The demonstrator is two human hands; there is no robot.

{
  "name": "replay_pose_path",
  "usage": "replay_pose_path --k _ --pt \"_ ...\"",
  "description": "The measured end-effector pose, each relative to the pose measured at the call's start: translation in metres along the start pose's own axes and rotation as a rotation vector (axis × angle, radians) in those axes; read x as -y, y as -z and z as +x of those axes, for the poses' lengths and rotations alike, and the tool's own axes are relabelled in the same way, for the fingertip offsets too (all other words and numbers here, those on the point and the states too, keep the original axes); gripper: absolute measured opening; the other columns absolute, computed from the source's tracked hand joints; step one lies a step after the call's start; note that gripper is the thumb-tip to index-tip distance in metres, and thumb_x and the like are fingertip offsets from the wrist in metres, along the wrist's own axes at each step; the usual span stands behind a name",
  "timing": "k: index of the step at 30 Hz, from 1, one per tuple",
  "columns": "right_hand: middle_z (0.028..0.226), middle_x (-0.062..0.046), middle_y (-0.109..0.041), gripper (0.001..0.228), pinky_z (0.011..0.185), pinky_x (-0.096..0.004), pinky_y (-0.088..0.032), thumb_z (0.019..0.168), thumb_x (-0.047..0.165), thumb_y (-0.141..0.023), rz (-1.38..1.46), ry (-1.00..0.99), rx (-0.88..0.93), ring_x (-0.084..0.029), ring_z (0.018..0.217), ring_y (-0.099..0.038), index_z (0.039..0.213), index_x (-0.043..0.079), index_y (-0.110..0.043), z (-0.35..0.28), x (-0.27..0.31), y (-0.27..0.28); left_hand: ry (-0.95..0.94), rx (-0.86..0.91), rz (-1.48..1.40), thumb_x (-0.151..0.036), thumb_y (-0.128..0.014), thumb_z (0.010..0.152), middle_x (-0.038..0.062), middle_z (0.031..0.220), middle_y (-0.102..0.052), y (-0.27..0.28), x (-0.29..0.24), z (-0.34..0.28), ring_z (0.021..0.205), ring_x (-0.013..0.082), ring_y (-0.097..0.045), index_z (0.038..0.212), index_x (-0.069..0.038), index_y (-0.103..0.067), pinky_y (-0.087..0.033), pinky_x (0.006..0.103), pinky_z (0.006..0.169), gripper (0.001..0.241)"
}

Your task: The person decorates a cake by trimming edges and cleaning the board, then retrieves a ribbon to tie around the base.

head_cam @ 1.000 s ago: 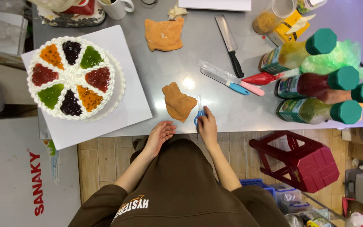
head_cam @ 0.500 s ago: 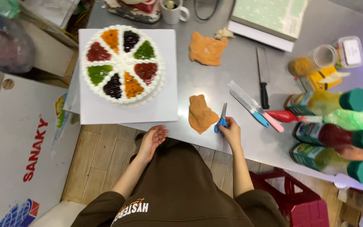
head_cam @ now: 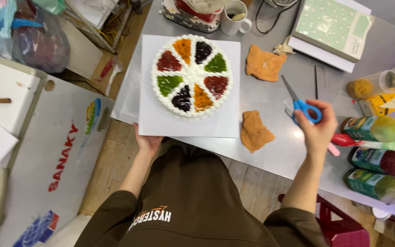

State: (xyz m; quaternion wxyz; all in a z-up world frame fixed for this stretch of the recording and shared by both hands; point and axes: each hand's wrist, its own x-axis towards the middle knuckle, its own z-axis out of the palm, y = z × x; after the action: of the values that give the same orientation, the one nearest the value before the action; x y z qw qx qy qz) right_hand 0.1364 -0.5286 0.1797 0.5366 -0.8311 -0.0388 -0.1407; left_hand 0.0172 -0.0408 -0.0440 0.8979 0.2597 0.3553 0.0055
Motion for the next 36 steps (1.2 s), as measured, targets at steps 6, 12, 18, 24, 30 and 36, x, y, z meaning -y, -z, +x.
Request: replay_pose_path --k 6,12,18,24,30,36 --pt "0.104 -0.009 -0.07 0.023 0.076 -0.028 -0.061 0.105 -0.004 -0.072 0.357 -0.001 0.017 -0.018 0.087 -0.075 0.125 -0.002 -0.06 0.021 0.093 -0.064 0.018 0.272 0.387 -0.061 -0.039 0.103 0.018 0.145 -0.056 -0.038 -0.077 0.01 0.134 0.0293 -0.053 0.152 0.002 -0.043 -0.043 0.0431 0.112 0.08" --pt "0.108 -0.012 -0.071 0.033 0.071 -0.029 -0.062 0.104 -0.011 -0.063 0.061 0.042 0.081 -0.015 0.085 -0.07 0.136 -0.004 -0.058 0.018 0.147 -0.127 -0.112 0.258 0.729 -0.043 -0.045 0.106 0.012 0.149 -0.051 -0.051 -0.086 0.017 0.136 0.0225 -0.05 0.152 -0.002 -0.037 -0.04 0.0331 0.112 0.063" --pt "0.109 -0.01 -0.074 0.038 0.059 -0.025 -0.06 0.097 -0.008 -0.058 0.047 -0.094 0.141 -0.009 0.073 -0.069 0.135 -0.002 -0.056 0.02 0.171 -0.162 -0.17 0.281 0.772 -0.039 -0.042 0.108 0.014 0.147 -0.055 -0.052 -0.089 0.018 0.132 0.0225 -0.053 0.151 0.001 -0.041 -0.04 0.0329 0.111 0.058" --pt "0.103 -0.008 -0.074 0.034 0.056 -0.025 -0.059 0.098 -0.004 -0.059 -0.007 -0.114 0.126 -0.009 0.068 -0.067 0.132 -0.002 -0.056 0.025 0.166 -0.183 -0.228 0.363 0.758 -0.038 -0.042 0.11 0.015 0.146 -0.056 -0.048 -0.089 0.023 0.131 0.0221 -0.053 0.15 0.002 -0.042 -0.041 0.0326 0.111 0.057" --pt "0.102 -0.008 -0.075 0.032 0.055 -0.025 -0.059 0.097 -0.003 -0.06 -0.012 -0.16 0.141 -0.008 0.069 -0.069 0.129 -0.002 -0.059 0.03 0.159 -0.199 -0.234 0.372 0.762 -0.039 -0.042 0.11 0.014 0.146 -0.055 -0.047 -0.092 0.028 0.132 0.0213 -0.052 0.151 0.002 -0.041 -0.039 0.0324 0.112 0.058" --pt "0.104 -0.008 -0.074 0.034 0.055 -0.024 -0.058 0.096 -0.004 -0.059 0.103 -0.157 0.146 -0.007 0.07 -0.067 0.13 -0.003 -0.058 0.033 0.162 -0.206 -0.243 0.407 0.729 -0.04 -0.043 0.11 0.014 0.145 -0.056 -0.048 -0.093 0.028 0.131 0.0202 -0.053 0.15 0.002 -0.043 -0.039 0.0321 0.112 0.058"
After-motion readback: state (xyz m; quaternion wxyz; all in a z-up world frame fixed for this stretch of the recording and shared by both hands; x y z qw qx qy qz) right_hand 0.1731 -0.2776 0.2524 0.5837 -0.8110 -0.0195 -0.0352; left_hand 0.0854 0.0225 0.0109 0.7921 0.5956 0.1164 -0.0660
